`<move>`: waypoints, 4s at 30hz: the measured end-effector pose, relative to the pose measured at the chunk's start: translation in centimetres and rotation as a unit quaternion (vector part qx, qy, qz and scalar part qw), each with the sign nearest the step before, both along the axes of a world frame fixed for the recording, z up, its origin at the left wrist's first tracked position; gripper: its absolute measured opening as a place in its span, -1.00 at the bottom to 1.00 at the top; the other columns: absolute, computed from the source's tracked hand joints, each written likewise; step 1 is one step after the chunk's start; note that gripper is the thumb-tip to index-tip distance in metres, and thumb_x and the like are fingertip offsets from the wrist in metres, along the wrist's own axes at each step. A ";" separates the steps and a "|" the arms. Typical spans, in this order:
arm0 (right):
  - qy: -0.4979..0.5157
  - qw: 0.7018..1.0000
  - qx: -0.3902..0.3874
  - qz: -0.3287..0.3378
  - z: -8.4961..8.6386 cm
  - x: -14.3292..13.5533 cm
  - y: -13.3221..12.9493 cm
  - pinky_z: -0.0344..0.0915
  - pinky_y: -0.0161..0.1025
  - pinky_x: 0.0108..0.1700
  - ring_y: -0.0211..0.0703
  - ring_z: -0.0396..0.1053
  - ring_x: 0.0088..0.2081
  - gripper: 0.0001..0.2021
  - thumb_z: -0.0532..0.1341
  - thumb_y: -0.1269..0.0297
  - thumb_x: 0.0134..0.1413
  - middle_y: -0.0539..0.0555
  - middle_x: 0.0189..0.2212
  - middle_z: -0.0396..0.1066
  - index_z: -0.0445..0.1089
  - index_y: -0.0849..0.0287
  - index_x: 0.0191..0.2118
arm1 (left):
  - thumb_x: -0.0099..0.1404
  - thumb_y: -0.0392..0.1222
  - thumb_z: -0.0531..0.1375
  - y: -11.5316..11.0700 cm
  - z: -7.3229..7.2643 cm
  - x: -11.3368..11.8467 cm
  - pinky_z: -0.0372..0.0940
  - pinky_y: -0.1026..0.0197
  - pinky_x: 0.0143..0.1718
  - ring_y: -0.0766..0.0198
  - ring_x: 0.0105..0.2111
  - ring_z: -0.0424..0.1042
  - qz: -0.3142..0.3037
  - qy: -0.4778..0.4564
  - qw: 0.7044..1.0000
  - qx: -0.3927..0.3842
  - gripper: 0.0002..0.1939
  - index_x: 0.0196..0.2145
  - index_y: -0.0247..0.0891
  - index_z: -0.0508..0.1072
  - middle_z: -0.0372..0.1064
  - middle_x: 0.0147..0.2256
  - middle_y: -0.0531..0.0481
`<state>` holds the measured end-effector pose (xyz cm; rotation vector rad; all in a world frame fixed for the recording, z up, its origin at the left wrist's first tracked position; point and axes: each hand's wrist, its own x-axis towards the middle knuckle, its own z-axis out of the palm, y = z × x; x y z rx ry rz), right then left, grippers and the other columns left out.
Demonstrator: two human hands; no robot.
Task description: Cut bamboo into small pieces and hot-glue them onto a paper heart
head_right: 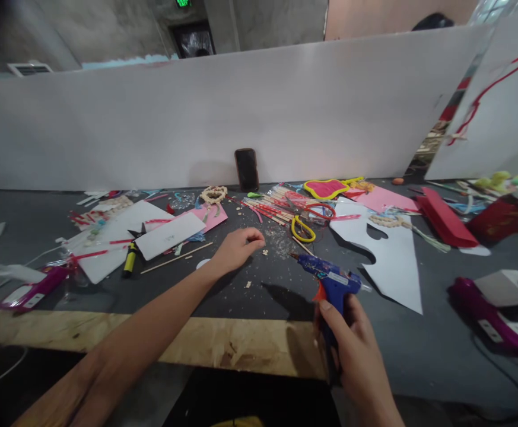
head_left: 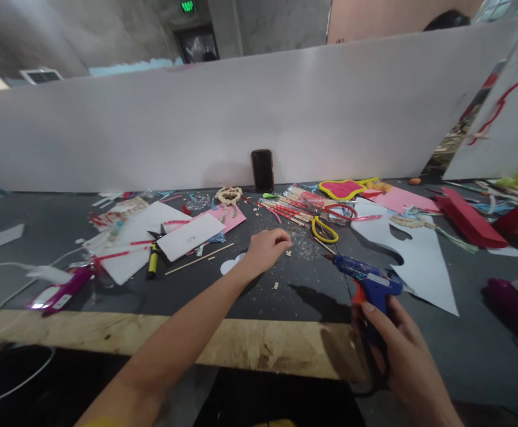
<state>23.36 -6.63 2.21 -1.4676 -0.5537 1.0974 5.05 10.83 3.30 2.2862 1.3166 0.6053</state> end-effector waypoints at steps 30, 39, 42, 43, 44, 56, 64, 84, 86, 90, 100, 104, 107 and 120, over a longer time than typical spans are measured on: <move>-0.145 0.983 0.071 0.091 -2.4 -2.7 0.1 0.28 -0.29 -0.40 -0.22 0.32 -0.45 -0.58 0.23 0.04 -0.03 0.02 -0.45 0.40 0.30 0.18 -0.10 | 0.21 -0.18 0.11 -4.3 -1.3 -3.4 0.30 0.25 -0.23 0.25 -0.28 0.46 0.035 -0.265 0.954 -0.136 -0.79 -0.26 -0.26 0.49 0.52 -0.31 -0.01; -0.188 0.958 0.158 0.150 -1.9 -4.8 0.7 0.25 -0.32 -0.48 -0.25 0.29 -0.53 -0.70 0.07 0.05 0.14 0.01 -0.56 0.35 0.36 0.16 -0.22 | 0.10 -0.14 0.23 -5.7 -2.4 -3.4 0.26 0.28 -0.28 0.30 -0.37 0.43 0.085 -0.448 0.860 -0.229 -0.83 -0.36 -0.28 0.43 0.48 -0.43 0.03; -0.218 0.947 0.165 0.168 -2.5 -4.8 0.6 0.27 -0.31 -0.46 -0.24 0.30 -0.52 -0.72 0.06 0.07 0.16 0.01 -0.57 0.34 0.36 0.15 -0.20 | 0.10 -0.15 0.24 -5.7 -2.5 -3.6 0.24 0.30 -0.31 0.32 -0.39 0.40 0.076 -0.456 0.852 -0.245 -0.84 -0.36 -0.27 0.45 0.46 -0.44 0.05; -0.220 0.946 0.166 0.169 -2.5 -4.8 0.5 0.27 -0.31 -0.44 -0.24 0.31 -0.51 -0.72 0.06 0.08 0.16 0.01 -0.56 0.34 0.35 0.15 -0.19 | 0.10 -0.15 0.24 -5.8 -2.5 -3.6 0.24 0.31 -0.32 0.33 -0.39 0.40 0.074 -0.459 0.849 -0.251 -0.84 -0.36 -0.27 0.46 0.46 -0.44 0.05; -0.217 0.948 0.165 0.166 -2.5 -4.9 0.5 0.27 -0.30 -0.44 -0.24 0.30 -0.50 -0.73 0.06 0.08 0.16 0.02 -0.54 0.33 0.35 0.14 -0.18 | 0.10 -0.16 0.24 -5.8 -2.5 -3.7 0.23 0.31 -0.33 0.34 -0.39 0.39 0.072 -0.463 0.845 -0.258 -0.85 -0.36 -0.27 0.46 0.46 -0.43 0.05; -0.262 0.938 0.141 0.176 -2.5 -4.8 0.6 0.31 -0.29 -0.40 -0.22 0.30 -0.47 -0.77 0.01 0.14 0.20 0.02 -0.53 0.29 0.30 0.11 -0.17 | 0.10 -0.21 0.27 -6.0 -2.5 -3.8 0.23 0.33 -0.30 0.35 -0.37 0.41 0.073 -0.495 0.811 -0.301 -0.85 -0.33 -0.27 0.46 0.45 -0.43 0.06; -0.301 0.919 0.185 0.174 -3.1 -4.6 0.7 0.32 -0.34 -0.46 -0.27 0.32 -0.52 -0.78 -0.01 0.21 0.23 0.01 -0.53 0.33 0.30 0.15 -0.13 | 0.09 -0.21 0.27 -6.1 -2.2 -3.7 0.22 0.34 -0.32 0.35 -0.38 0.41 0.078 -0.495 0.809 -0.309 -0.87 -0.37 -0.28 0.45 0.46 -0.44 0.05; -0.206 0.965 0.124 0.103 -3.0 -5.9 0.4 0.32 -0.33 -0.46 -0.29 0.25 -0.53 -0.71 0.09 0.05 0.13 0.04 -0.48 0.35 0.33 0.14 -0.17 | 0.08 -0.24 0.27 -6.0 -2.3 -3.7 0.18 0.36 -0.37 0.37 -0.41 0.39 0.078 -0.497 0.806 -0.313 -0.89 -0.39 -0.28 0.47 0.44 -0.46 0.07; -0.214 0.962 0.129 0.107 -2.9 -5.9 0.5 0.32 -0.33 -0.46 -0.28 0.26 -0.53 -0.71 0.07 0.06 0.14 0.03 -0.50 0.33 0.33 0.15 -0.18 | 0.08 -0.23 0.27 -6.1 -2.3 -3.7 0.18 0.35 -0.36 0.36 -0.40 0.39 0.080 -0.496 0.806 -0.313 -0.89 -0.39 -0.28 0.47 0.44 -0.46 0.06; -0.231 0.954 0.139 0.129 -2.9 -5.7 0.6 0.31 -0.34 -0.48 -0.29 0.25 -0.54 -0.73 0.05 0.10 0.17 0.03 -0.51 0.32 0.32 0.16 -0.17 | 0.07 -0.20 0.28 -6.1 -2.3 -3.8 0.18 0.33 -0.36 0.34 -0.40 0.39 0.080 -0.494 0.808 -0.311 -0.87 -0.39 -0.29 0.47 0.44 -0.46 0.05; -0.290 0.924 0.164 0.188 -3.5 -4.5 0.6 0.32 -0.35 -0.47 -0.30 0.30 -0.53 -0.79 0.00 0.21 0.22 0.03 -0.48 0.36 0.28 0.14 -0.13 | 0.09 -0.21 0.26 -6.1 -2.1 -3.8 0.15 0.36 -0.40 0.39 -0.46 0.32 0.074 -0.492 0.811 -0.308 -0.88 -0.39 -0.29 0.47 0.43 -0.47 0.06; -0.298 0.918 0.174 0.195 -3.5 -4.3 0.6 0.31 -0.37 -0.49 -0.31 0.29 -0.54 -0.80 -0.01 0.23 0.23 0.00 -0.50 0.34 0.26 0.13 -0.12 | 0.08 -0.22 0.26 -6.1 -2.1 -3.8 0.15 0.35 -0.39 0.38 -0.44 0.33 0.080 -0.494 0.808 -0.310 -0.88 -0.39 -0.29 0.46 0.42 -0.48 0.06; -0.302 0.917 0.163 0.205 -3.5 -4.1 0.5 0.32 -0.36 -0.45 -0.30 0.29 -0.53 -0.80 0.00 0.22 0.23 -0.02 -0.55 0.30 0.26 0.14 -0.13 | 0.08 -0.21 0.27 -6.1 -2.1 -3.7 0.14 0.36 -0.41 0.39 -0.46 0.31 0.081 -0.495 0.809 -0.307 -0.88 -0.39 -0.29 0.46 0.42 -0.47 0.06; -0.211 0.955 0.146 0.148 -2.9 -5.5 0.5 0.30 -0.34 -0.48 -0.31 0.23 -0.54 -0.75 0.05 0.10 0.18 0.00 -0.52 0.29 0.31 0.13 -0.16 | 0.08 -0.17 0.27 -6.2 -2.1 -3.8 0.16 0.33 -0.39 0.35 -0.45 0.34 0.084 -0.485 0.816 -0.304 -0.85 -0.39 -0.29 0.47 0.44 -0.47 0.04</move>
